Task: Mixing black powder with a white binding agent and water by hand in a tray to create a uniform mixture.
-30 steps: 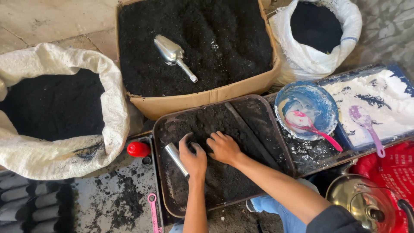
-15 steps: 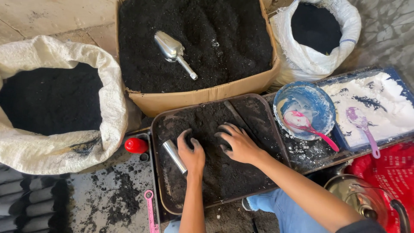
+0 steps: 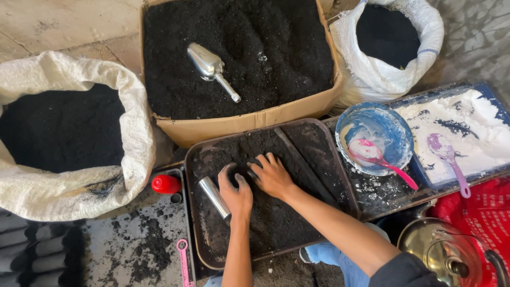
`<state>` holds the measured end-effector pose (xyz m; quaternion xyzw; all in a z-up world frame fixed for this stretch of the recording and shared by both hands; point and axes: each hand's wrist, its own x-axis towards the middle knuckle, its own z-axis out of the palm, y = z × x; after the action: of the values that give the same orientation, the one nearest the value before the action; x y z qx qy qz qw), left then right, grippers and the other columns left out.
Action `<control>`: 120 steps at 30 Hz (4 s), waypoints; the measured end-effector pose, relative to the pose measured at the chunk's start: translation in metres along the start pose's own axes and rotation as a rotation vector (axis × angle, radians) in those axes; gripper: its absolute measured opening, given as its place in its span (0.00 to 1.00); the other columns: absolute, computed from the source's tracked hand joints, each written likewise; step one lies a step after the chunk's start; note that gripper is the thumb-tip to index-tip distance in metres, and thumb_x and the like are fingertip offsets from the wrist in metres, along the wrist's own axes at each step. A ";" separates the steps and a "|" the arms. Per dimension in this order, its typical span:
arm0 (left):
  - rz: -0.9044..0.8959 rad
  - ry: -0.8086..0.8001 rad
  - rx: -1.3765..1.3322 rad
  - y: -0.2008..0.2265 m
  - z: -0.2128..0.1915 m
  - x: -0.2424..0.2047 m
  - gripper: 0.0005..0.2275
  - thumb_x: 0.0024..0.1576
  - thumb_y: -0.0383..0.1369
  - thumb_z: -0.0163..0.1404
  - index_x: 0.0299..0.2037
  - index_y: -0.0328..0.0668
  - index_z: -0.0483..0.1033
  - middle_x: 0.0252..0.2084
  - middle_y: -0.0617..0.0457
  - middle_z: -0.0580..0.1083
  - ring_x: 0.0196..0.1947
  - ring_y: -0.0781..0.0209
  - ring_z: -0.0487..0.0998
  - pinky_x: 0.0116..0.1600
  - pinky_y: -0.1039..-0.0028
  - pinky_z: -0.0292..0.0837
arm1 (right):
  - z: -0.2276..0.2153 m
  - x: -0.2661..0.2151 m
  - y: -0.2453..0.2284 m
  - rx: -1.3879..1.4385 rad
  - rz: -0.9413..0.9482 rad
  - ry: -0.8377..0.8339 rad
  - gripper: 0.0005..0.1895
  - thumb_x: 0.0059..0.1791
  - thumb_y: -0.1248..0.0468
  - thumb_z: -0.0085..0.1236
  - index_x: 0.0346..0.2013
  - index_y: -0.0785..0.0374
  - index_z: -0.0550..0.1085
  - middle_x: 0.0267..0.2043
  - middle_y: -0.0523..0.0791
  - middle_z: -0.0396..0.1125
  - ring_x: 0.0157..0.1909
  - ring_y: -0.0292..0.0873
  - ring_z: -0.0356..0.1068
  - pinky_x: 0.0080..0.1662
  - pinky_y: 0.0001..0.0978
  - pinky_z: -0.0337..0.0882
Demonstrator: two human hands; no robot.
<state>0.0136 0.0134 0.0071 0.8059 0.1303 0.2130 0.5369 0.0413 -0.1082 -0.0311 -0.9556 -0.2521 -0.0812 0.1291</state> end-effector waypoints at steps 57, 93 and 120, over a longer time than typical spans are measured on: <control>0.003 -0.096 0.141 0.005 0.011 -0.017 0.17 0.58 0.35 0.33 0.55 0.36 0.57 0.61 0.34 0.49 0.62 0.33 0.43 0.60 0.47 0.42 | -0.068 0.039 0.003 0.316 0.277 -0.288 0.31 0.48 0.51 0.39 0.61 0.61 0.48 0.65 0.56 0.37 0.66 0.56 0.36 0.59 0.56 0.44; -0.234 -0.028 -0.184 0.012 -0.002 -0.008 0.19 0.60 0.41 0.23 0.49 0.44 0.66 0.42 0.41 0.71 0.46 0.44 0.71 0.50 0.57 0.65 | -0.030 -0.036 -0.026 0.105 0.088 -0.218 0.23 0.40 0.58 0.53 0.48 0.55 0.65 0.52 0.50 0.50 0.58 0.62 0.45 0.48 0.66 0.55; -0.018 -0.103 -0.106 0.011 0.002 -0.010 0.13 0.59 0.34 0.32 0.44 0.38 0.69 0.44 0.40 0.68 0.49 0.41 0.67 0.54 0.57 0.59 | -0.090 -0.042 -0.025 0.435 0.333 -0.227 0.32 0.42 0.53 0.53 0.58 0.57 0.56 0.60 0.56 0.42 0.63 0.63 0.37 0.56 0.59 0.48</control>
<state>0.0060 0.0036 0.0143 0.7850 0.0983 0.1727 0.5868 -0.0155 -0.1323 0.0506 -0.9367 -0.1164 0.1043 0.3134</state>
